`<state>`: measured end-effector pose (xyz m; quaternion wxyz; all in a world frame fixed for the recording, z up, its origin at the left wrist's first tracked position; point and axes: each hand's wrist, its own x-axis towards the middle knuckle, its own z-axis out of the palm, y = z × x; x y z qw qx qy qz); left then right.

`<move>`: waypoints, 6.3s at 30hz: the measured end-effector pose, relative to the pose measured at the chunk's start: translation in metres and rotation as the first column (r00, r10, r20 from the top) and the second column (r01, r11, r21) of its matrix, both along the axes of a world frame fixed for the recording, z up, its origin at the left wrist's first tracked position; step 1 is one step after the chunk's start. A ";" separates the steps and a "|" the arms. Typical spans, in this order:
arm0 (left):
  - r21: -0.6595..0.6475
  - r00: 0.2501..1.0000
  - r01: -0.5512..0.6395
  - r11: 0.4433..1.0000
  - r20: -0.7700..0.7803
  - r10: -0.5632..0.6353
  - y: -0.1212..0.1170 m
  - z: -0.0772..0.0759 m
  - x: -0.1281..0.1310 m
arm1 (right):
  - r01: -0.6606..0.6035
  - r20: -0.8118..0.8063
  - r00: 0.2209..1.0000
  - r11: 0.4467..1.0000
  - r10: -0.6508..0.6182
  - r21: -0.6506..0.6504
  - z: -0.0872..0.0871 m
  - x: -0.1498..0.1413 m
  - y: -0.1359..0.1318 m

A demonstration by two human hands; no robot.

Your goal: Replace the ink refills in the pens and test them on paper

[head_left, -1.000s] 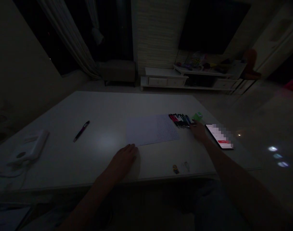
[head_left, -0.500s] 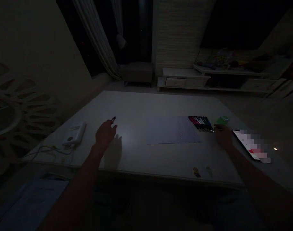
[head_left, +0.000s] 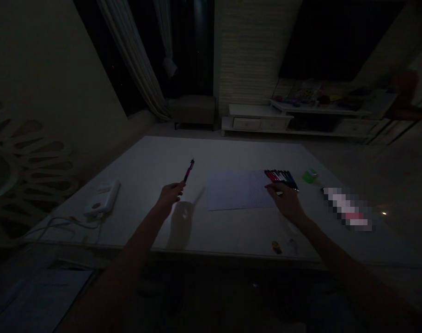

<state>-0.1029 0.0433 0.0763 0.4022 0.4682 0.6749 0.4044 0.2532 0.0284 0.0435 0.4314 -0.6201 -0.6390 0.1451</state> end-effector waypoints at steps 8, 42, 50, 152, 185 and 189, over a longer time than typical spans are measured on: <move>0.020 0.765 0.538 0.843 0.407 -0.499 -0.062 -0.031 0.129 | -0.403 -0.450 0.843 0.900 0.294 -0.167 0.012 -0.081 -0.041; 0.087 0.368 0.779 0.621 -0.865 -0.340 -0.063 -0.028 0.099 | -0.480 -0.573 0.791 0.799 0.216 -0.362 -0.002 -0.058 -0.054; 0.062 0.292 0.797 0.601 -0.910 -0.293 -0.064 -0.031 0.097 | -0.501 -0.508 0.816 0.775 0.276 -0.384 -0.004 -0.059 -0.053; -0.186 0.123 0.809 0.558 -0.874 -0.470 -0.075 -0.054 0.083 | -0.416 0.065 0.907 0.909 0.416 -0.020 -0.040 -0.046 -0.067; 0.355 0.701 0.525 0.773 -0.696 -0.156 -0.050 -0.067 0.046 | 0.105 0.200 0.975 0.994 -0.102 -0.007 -0.045 0.056 -0.051; 0.360 0.682 0.345 0.867 -0.731 0.032 -0.042 -0.063 -0.008 | 0.251 0.302 0.924 0.968 -0.234 -0.018 -0.049 0.088 -0.058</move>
